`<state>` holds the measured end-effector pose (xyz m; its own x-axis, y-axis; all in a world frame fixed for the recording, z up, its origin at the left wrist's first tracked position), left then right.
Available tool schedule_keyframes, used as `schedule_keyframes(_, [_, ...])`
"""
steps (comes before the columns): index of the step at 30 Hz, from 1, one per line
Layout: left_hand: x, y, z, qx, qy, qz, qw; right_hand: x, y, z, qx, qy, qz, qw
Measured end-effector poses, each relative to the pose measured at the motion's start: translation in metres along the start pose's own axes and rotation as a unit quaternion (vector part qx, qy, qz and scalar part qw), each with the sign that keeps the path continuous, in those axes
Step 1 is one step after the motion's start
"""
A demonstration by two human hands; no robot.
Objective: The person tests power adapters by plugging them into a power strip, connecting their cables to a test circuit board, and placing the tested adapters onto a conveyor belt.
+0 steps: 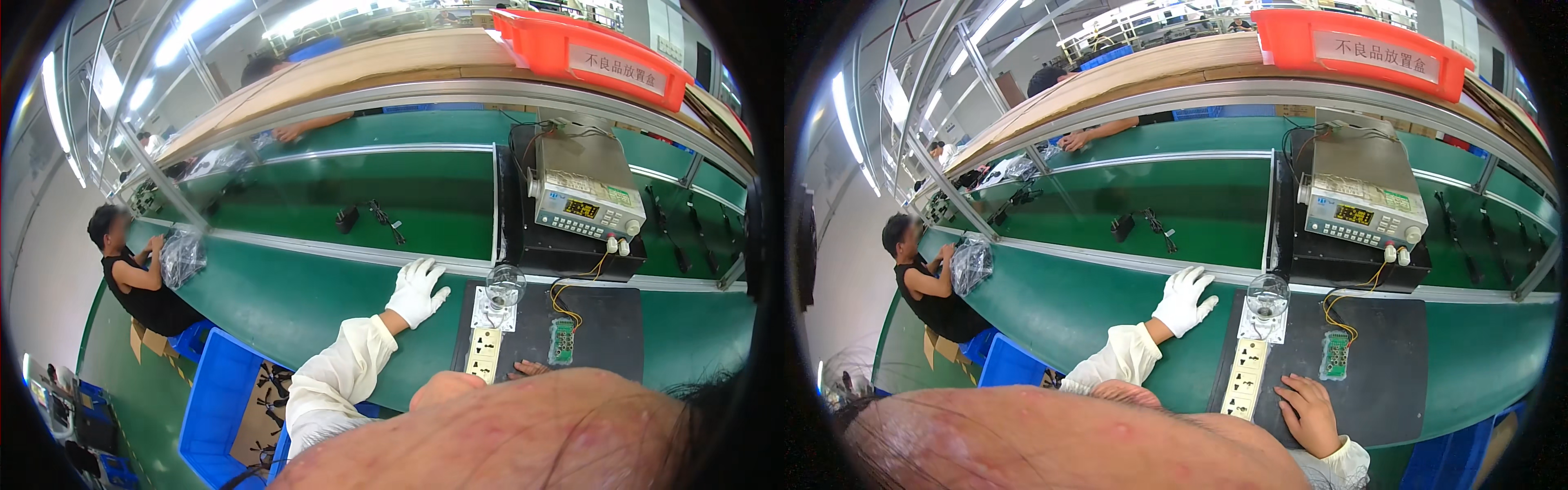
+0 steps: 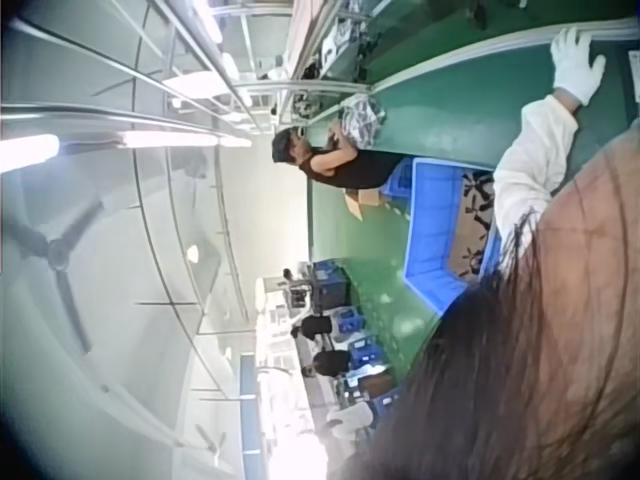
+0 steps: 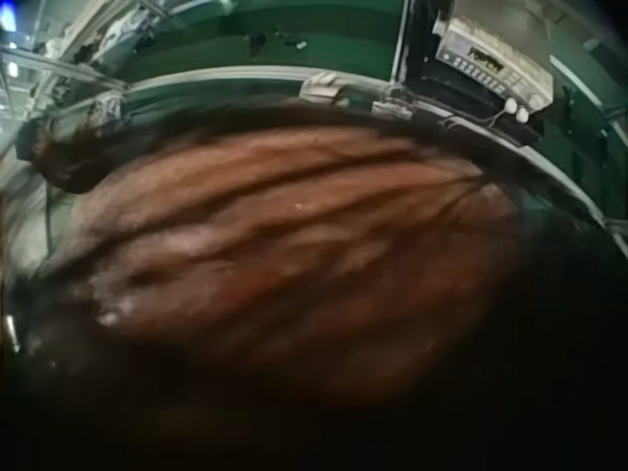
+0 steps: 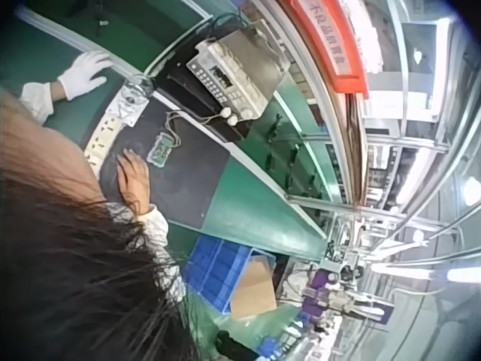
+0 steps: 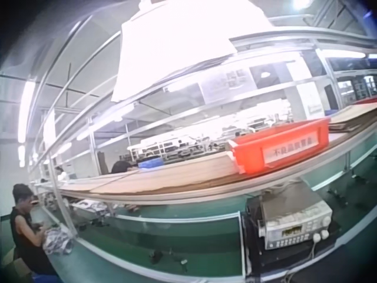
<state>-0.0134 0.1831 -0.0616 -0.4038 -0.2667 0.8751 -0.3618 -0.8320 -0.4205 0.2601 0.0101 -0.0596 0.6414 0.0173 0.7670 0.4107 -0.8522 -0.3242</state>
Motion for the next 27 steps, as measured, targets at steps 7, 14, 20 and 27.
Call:
schedule_keyframes(7, [-0.003,-0.002,0.001,-0.001,0.005,-0.006,1.000,-0.009,0.011,0.011,0.037,0.023,0.017,0.999])
schedule_keyframes(14, [-0.003,0.001,-0.005,-0.011,-0.011,0.015,1.000,-0.004,0.001,-0.002,0.016,0.022,-0.005,1.000])
schedule_keyframes(20, [-0.002,-0.001,-0.004,-0.004,-0.013,0.014,1.000,0.001,-0.002,-0.007,0.005,0.025,-0.007,1.000])
schedule_keyframes(27, [-0.001,-0.002,0.000,0.002,-0.004,0.001,1.000,-0.002,0.000,-0.002,0.017,0.019,-0.007,1.000])
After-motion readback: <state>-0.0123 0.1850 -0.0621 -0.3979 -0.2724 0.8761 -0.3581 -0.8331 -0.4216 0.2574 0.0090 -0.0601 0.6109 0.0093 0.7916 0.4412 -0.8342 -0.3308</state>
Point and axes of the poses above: each hand's wrist, its own y-axis away from the middle knuckle, its own x-axis out of the back of the hand, z = x × y, the point moved 7 cm from there along -y, towards the middle knuckle, and after that the axes turned 3 degrees about y, right-handed, at the moved point
